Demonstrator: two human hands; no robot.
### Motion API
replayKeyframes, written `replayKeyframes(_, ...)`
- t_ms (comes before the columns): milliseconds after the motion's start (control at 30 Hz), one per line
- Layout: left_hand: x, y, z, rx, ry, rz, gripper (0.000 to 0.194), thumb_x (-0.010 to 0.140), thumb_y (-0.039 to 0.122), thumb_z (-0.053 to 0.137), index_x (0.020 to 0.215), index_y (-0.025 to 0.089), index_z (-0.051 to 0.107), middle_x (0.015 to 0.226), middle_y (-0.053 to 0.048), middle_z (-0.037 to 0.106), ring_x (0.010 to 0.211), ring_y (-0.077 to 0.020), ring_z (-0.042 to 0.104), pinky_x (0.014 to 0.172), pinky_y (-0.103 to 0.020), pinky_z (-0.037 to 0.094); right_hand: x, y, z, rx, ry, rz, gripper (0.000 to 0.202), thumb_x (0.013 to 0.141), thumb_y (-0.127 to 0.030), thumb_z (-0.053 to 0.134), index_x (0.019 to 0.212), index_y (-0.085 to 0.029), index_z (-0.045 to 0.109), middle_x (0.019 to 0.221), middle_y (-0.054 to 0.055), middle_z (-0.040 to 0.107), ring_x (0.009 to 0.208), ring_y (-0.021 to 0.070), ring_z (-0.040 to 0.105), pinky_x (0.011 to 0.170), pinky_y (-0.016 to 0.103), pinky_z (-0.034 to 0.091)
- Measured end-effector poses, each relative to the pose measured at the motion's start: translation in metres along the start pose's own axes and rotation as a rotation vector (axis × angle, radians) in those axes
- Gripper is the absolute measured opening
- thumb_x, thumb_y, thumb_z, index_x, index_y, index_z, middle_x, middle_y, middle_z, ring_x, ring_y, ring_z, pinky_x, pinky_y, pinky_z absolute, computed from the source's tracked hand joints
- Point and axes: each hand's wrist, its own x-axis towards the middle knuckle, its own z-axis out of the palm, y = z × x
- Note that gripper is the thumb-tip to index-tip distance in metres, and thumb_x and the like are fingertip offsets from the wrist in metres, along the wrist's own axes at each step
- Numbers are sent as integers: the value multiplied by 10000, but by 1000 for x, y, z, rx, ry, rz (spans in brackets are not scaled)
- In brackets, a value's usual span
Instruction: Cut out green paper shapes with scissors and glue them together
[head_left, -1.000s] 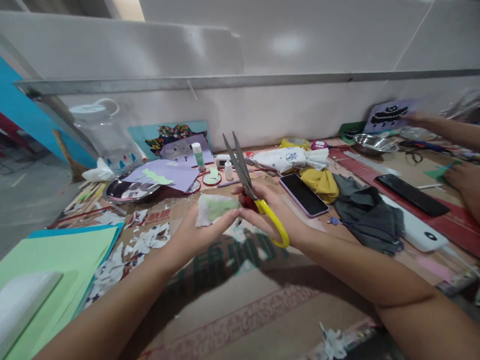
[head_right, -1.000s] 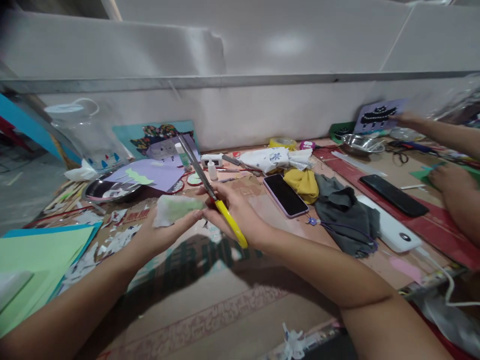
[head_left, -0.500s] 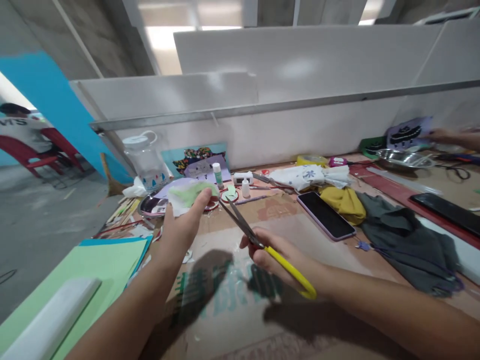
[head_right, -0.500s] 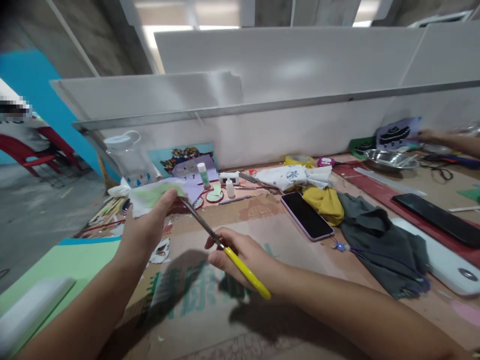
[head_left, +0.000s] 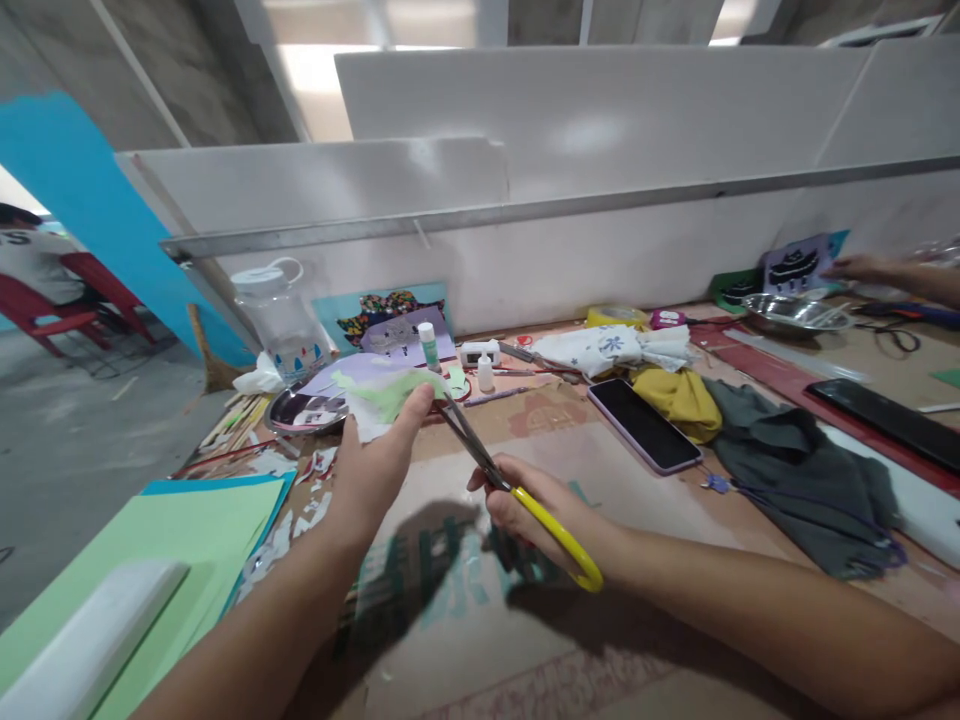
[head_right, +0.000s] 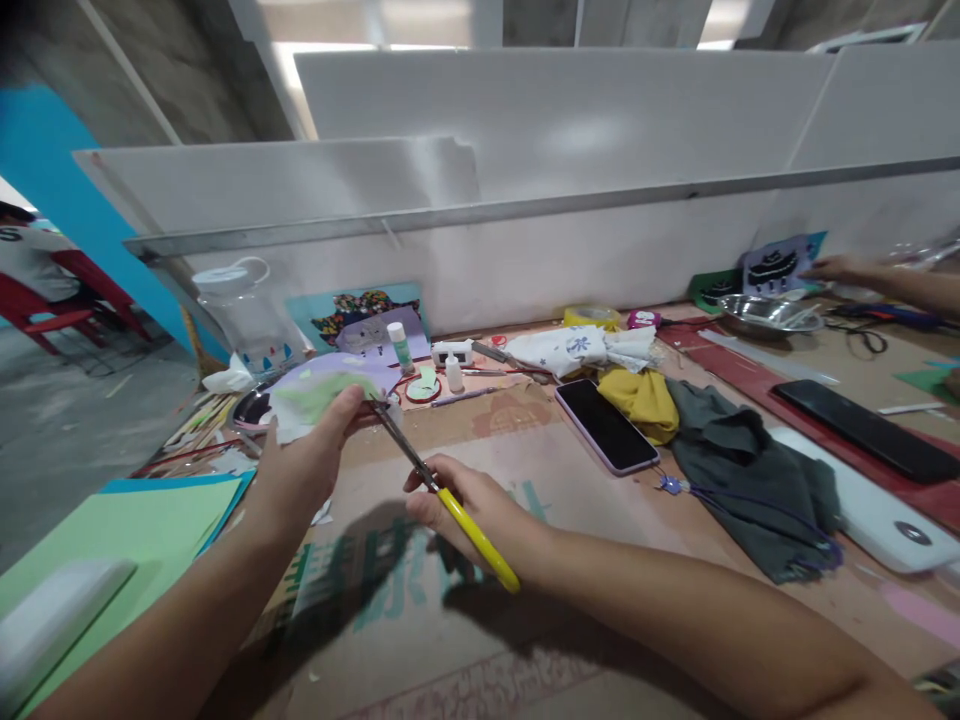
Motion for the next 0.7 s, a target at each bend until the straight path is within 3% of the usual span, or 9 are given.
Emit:
replayKeyframes(67, -3, 11, 3, -55, 107, -35, 467, 929, 537, 614, 1224, 177, 653, 1196, -109, 762, 1181, -310, 691, 1029, -465, 566, 0, 0, 1, 23, 11, 7, 680, 810, -833, 566, 1067, -203, 553, 758, -19, 508, 584, 102, 469, 506, 218, 384)
replayKeyframes(200, -7, 23, 5, -97, 88, -58, 304, 881, 463, 700, 1009, 189, 736, 1037, -71, 804, 1045, -286, 740, 978, -411, 585, 0, 0, 1, 24, 32, 0, 664, 824, -812, 574, 1078, -198, 558, 768, -12, 523, 594, 105, 465, 518, 227, 377)
replayKeyframes(367, -8, 14, 10, -225, 98, -50, 307, 862, 481, 728, 929, 181, 741, 891, -58, 793, 835, -244, 753, 840, -370, 619, 0, 3, 2, 8, 57, -18, 621, 859, -772, 572, 1081, -192, 568, 759, -17, 515, 602, 104, 452, 534, 229, 369)
replayKeyframes(467, -8, 10, 14, -232, 95, -14, 298, 856, 494, 735, 888, 199, 756, 883, -55, 788, 822, -244, 742, 819, -371, 613, 0, 4, 2, -4, 33, -19, 609, 885, -760, 546, 1105, -192, 566, 759, -25, 501, 611, 99, 456, 546, 223, 370)
replayKeyframes(700, -4, 11, 5, 26, 175, 263, 197, 890, 402, 708, 970, 225, 675, 1000, -26, 674, 944, -216, 667, 872, -315, 534, -2, -5, 2, 31, -1, 5, 641, 865, -790, 541, 1075, -185, 558, 775, -23, 511, 624, 98, 474, 563, 228, 392)
